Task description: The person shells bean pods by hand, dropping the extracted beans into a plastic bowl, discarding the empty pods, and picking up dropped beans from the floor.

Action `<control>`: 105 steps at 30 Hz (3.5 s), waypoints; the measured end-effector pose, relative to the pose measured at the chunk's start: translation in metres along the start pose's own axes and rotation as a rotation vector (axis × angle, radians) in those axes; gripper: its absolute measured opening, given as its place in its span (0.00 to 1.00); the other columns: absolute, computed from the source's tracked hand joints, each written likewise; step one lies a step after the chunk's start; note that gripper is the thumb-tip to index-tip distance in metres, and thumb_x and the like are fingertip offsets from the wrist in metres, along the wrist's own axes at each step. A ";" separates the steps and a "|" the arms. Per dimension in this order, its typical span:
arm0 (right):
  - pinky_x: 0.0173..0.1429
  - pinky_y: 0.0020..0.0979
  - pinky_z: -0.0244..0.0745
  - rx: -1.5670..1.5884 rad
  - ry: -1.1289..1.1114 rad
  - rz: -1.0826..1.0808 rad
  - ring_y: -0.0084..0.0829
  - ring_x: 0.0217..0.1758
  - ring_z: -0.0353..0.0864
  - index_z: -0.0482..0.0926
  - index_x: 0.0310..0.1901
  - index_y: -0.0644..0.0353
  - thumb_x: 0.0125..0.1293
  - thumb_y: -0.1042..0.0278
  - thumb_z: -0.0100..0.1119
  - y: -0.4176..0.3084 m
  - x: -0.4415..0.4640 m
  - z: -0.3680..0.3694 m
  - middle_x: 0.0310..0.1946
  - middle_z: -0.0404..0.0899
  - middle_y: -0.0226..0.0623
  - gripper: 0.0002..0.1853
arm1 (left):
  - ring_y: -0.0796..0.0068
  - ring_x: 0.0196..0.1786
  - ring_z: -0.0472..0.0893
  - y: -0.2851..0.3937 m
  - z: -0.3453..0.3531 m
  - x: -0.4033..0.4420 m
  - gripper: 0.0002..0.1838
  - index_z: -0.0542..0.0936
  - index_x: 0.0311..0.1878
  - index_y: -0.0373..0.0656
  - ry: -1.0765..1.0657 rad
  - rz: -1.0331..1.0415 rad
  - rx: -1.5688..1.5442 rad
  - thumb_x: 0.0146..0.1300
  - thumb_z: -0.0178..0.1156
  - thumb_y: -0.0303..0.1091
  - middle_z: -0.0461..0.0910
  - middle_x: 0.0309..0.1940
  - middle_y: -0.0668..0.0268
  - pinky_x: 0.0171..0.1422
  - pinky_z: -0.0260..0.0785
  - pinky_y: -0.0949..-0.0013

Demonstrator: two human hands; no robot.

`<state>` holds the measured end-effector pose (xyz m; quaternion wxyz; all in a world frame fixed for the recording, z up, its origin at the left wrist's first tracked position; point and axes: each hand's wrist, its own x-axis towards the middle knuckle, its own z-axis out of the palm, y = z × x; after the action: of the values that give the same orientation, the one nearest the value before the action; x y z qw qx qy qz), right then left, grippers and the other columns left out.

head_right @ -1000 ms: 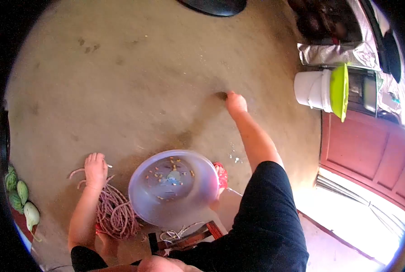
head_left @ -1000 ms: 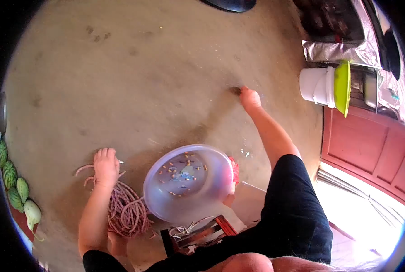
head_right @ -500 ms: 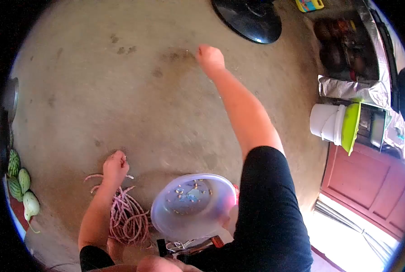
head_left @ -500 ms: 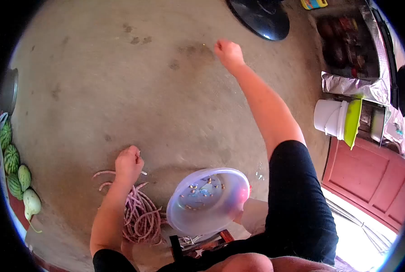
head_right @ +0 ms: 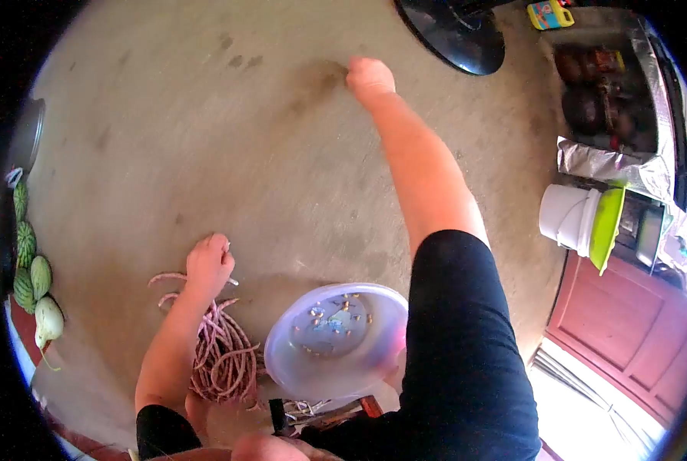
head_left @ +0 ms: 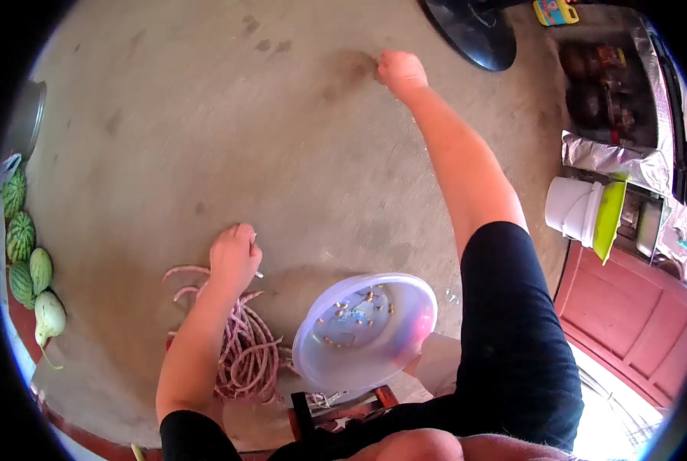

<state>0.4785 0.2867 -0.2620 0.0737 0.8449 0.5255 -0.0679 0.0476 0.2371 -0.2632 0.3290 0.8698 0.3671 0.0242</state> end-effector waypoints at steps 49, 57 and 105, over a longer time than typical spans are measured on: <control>0.36 0.41 0.74 0.635 -0.324 -0.037 0.45 0.29 0.79 0.78 0.27 0.58 0.51 0.66 0.52 -0.180 -0.591 0.048 0.23 0.78 0.46 0.07 | 0.66 0.48 0.70 0.075 0.019 -0.323 0.10 0.78 0.38 0.47 0.151 -0.180 0.315 0.54 0.53 0.36 0.73 0.37 0.67 0.51 0.62 0.61; 0.41 0.41 0.72 0.773 -0.676 -0.217 0.46 0.37 0.78 0.76 0.32 0.58 0.52 0.65 0.52 -0.221 -0.615 0.011 0.30 0.78 0.47 0.08 | 0.69 0.47 0.67 0.076 0.040 -0.281 0.12 0.80 0.37 0.45 -0.254 0.026 0.660 0.55 0.48 0.35 0.70 0.39 0.66 0.51 0.57 0.62; 0.33 0.22 0.69 1.341 -0.215 -0.253 0.16 0.28 0.73 0.79 0.33 0.65 0.53 0.72 0.57 -0.171 -0.547 -0.260 0.23 0.78 0.31 0.07 | 0.82 0.28 0.75 0.261 -0.178 -0.304 0.04 0.77 0.31 0.35 0.011 -0.103 -0.685 0.52 0.60 0.25 0.78 0.25 0.66 0.34 0.66 0.77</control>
<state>0.0949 -0.0684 0.0894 -0.4216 0.6287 0.4541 -0.4699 -0.0618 0.0032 0.0907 0.6005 0.6891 0.3828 0.1340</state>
